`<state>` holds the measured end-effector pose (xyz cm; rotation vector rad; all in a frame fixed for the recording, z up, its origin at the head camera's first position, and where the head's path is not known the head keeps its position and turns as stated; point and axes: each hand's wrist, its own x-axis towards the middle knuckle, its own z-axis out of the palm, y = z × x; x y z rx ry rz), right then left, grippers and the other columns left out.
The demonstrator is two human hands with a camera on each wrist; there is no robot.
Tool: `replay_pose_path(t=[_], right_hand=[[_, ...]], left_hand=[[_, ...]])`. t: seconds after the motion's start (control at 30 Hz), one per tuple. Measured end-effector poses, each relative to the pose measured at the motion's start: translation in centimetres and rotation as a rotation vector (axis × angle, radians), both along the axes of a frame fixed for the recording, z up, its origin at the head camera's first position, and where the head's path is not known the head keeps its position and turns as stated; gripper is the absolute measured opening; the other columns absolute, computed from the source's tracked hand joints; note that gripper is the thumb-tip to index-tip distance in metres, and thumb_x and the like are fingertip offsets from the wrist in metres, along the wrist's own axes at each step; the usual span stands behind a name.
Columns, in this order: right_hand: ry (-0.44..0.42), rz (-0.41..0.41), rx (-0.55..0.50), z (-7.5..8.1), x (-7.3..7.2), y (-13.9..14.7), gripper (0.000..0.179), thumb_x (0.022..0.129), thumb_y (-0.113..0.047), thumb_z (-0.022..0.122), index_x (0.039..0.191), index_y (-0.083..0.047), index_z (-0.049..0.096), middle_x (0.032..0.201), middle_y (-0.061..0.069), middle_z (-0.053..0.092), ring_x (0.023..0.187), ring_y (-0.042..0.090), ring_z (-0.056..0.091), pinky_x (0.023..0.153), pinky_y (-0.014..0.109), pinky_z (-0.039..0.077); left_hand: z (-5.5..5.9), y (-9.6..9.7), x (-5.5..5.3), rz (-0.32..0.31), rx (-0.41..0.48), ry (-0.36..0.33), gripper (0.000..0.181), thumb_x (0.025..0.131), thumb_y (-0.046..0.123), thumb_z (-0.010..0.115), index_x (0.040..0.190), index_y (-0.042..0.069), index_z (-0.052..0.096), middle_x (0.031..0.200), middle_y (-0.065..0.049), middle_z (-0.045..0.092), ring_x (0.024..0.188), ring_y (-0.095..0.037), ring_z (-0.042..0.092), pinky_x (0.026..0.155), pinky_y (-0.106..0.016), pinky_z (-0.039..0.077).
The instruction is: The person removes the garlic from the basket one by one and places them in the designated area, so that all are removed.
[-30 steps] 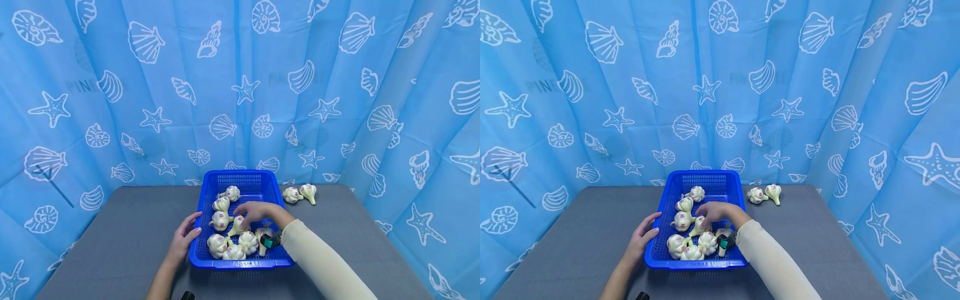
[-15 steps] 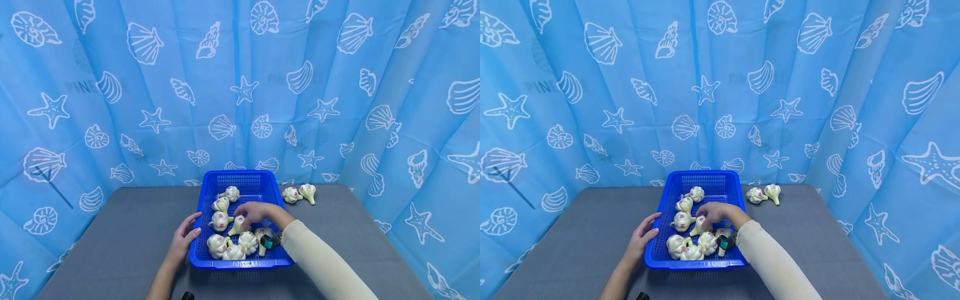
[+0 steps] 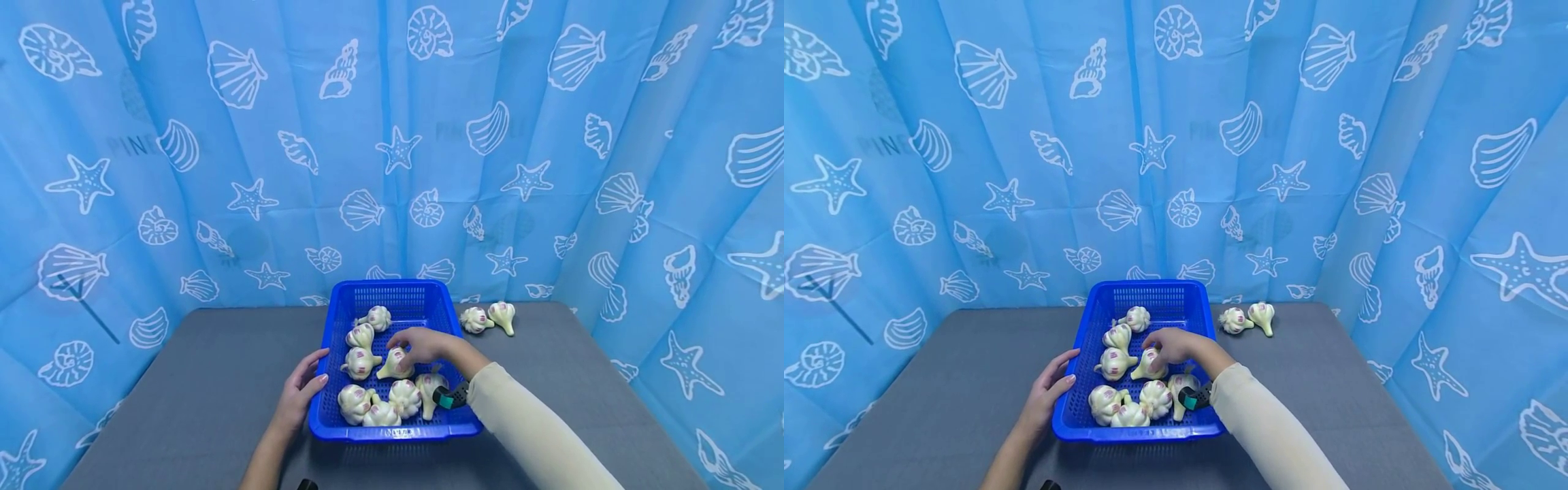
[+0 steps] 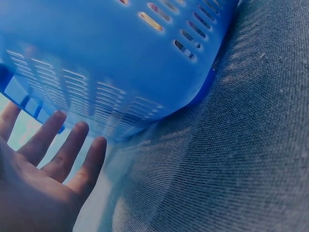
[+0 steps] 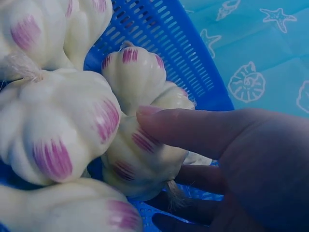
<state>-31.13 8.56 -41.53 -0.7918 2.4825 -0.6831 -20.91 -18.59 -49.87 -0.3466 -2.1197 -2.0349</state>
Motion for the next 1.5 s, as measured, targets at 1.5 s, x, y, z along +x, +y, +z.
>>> replay_pose_path(t=[1.5], right_hand=[[0.444,-0.158,-0.226,2.5,3.1,5.4,0.055,0.082,-0.024,0.079,0.131,-0.008,0.059,0.126,0.009,0.061,0.111,0.027,0.057,0.089,0.044,0.047]], left_hand=[[0.0,0.2,0.2,0.011,0.005,0.0,0.043,0.096,0.009,0.053,0.139,0.005,0.049,0.135,-0.025,0.051,0.117,-0.04,0.052,0.085,-0.032,0.049]])
